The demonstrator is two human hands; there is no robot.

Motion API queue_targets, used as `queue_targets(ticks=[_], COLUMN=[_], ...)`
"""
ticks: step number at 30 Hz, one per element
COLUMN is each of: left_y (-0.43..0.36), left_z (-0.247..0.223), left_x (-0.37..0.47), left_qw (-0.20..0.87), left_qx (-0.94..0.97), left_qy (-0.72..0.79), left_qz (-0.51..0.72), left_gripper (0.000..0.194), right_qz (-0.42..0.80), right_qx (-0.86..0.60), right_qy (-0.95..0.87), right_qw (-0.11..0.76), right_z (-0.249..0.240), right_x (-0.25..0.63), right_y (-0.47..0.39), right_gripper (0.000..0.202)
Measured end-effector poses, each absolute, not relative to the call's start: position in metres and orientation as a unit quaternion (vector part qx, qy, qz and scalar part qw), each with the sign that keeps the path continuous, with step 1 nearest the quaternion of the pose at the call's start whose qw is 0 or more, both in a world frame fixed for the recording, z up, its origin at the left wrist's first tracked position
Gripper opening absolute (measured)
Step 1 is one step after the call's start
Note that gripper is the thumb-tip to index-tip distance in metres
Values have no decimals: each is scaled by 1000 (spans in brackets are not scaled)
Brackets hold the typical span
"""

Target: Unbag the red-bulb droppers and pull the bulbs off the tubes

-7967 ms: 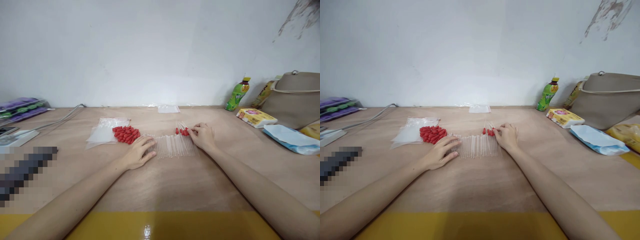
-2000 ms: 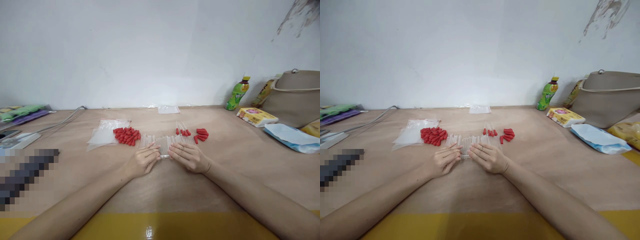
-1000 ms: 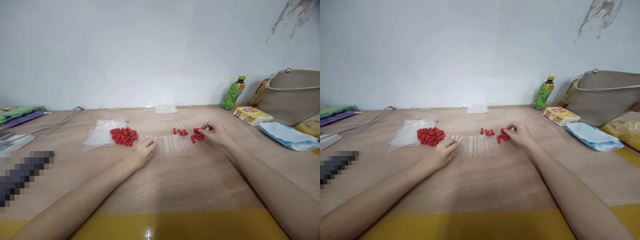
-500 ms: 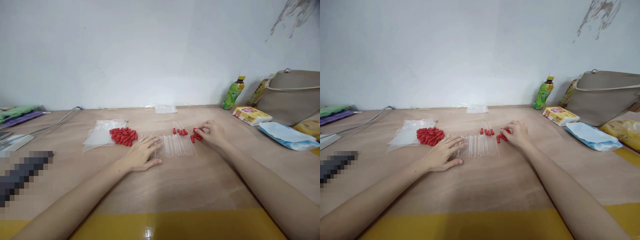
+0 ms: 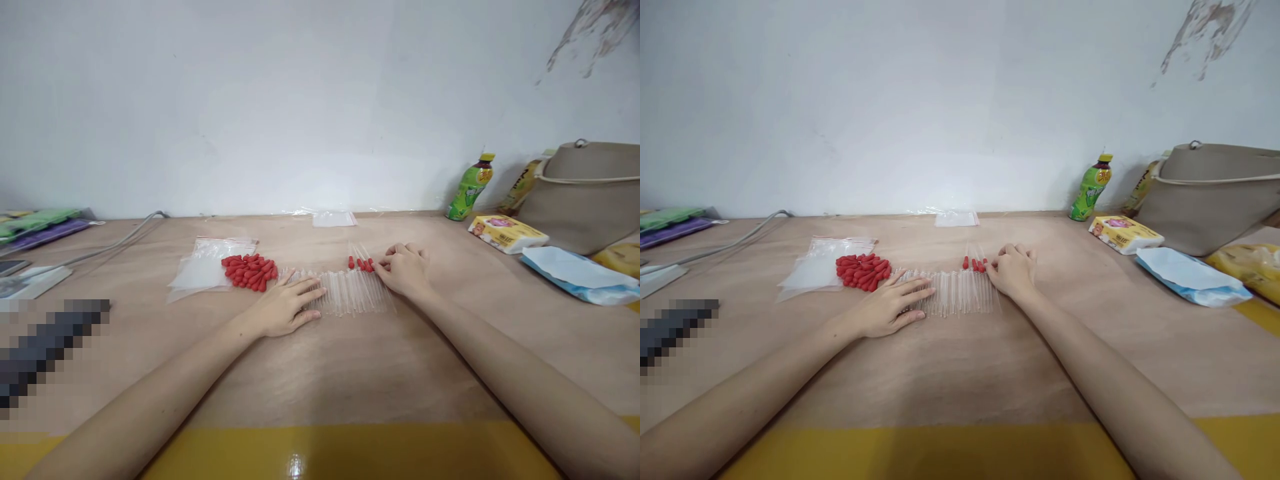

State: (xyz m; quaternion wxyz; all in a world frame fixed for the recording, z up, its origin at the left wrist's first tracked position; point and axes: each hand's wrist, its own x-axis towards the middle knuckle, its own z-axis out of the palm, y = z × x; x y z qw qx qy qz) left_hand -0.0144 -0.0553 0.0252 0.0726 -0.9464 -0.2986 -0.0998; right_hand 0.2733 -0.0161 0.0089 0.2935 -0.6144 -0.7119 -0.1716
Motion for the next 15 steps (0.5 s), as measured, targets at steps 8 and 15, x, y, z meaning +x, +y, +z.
queue_targets(ticks=[8,15], left_y=[-60,-60], left_z=[25,24], left_x=[-18,-24], left_qw=[85,113], left_qx=[-941,-902], left_qy=[-314,-373], left_qz=[-96,-186], left_gripper=[47,45], right_qz=[-146,-161], right_qx=[-623,-641], right_qy=[-709,-658], right_qw=[297,361], right_z=[11,14], right_x=[265,260], right_y=[-17,-27], right_gripper=[30,23])
